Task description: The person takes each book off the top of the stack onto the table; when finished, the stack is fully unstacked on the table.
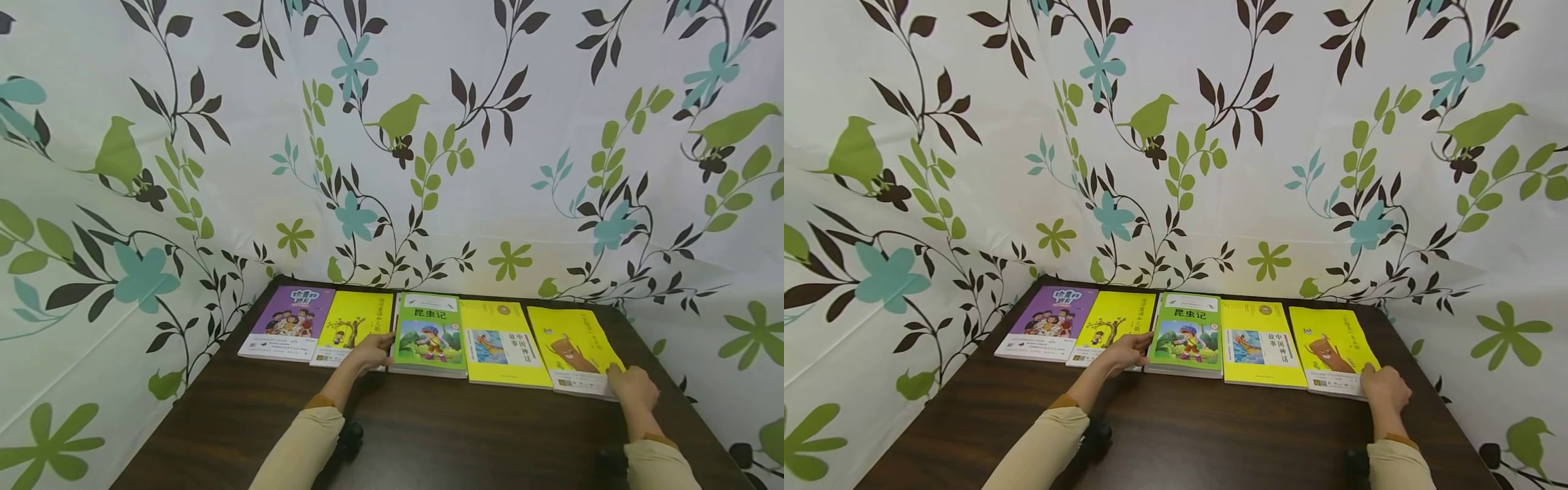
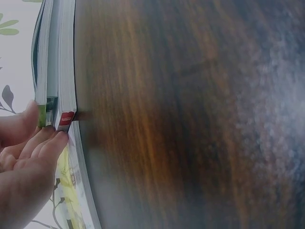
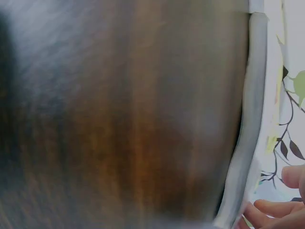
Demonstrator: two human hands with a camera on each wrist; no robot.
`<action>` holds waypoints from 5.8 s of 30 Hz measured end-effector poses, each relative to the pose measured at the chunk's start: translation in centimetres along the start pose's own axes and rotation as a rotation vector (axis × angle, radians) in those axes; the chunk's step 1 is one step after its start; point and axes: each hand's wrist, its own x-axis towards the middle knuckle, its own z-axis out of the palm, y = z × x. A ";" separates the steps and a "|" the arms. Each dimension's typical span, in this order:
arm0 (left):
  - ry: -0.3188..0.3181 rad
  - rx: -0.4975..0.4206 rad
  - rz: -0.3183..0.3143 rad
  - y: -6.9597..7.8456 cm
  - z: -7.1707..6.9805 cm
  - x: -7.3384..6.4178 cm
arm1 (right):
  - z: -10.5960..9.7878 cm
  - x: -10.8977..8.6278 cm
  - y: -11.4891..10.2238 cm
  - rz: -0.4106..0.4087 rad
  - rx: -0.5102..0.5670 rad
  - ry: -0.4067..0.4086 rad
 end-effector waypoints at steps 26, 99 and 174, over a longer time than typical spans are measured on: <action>0.020 0.001 -0.022 0.1 0.0 -0.2 | 0.6 -1.9 -6.1 -0.030 0.334 -0.095; 0.178 0.029 0.011 0.6 1.2 0.3 | 11.3 -10.5 -18.3 -0.297 0.566 -0.463; 0.258 -0.282 -0.081 2.2 -3.0 -8.0 | 11.6 -10.8 -18.0 -0.373 0.504 -0.383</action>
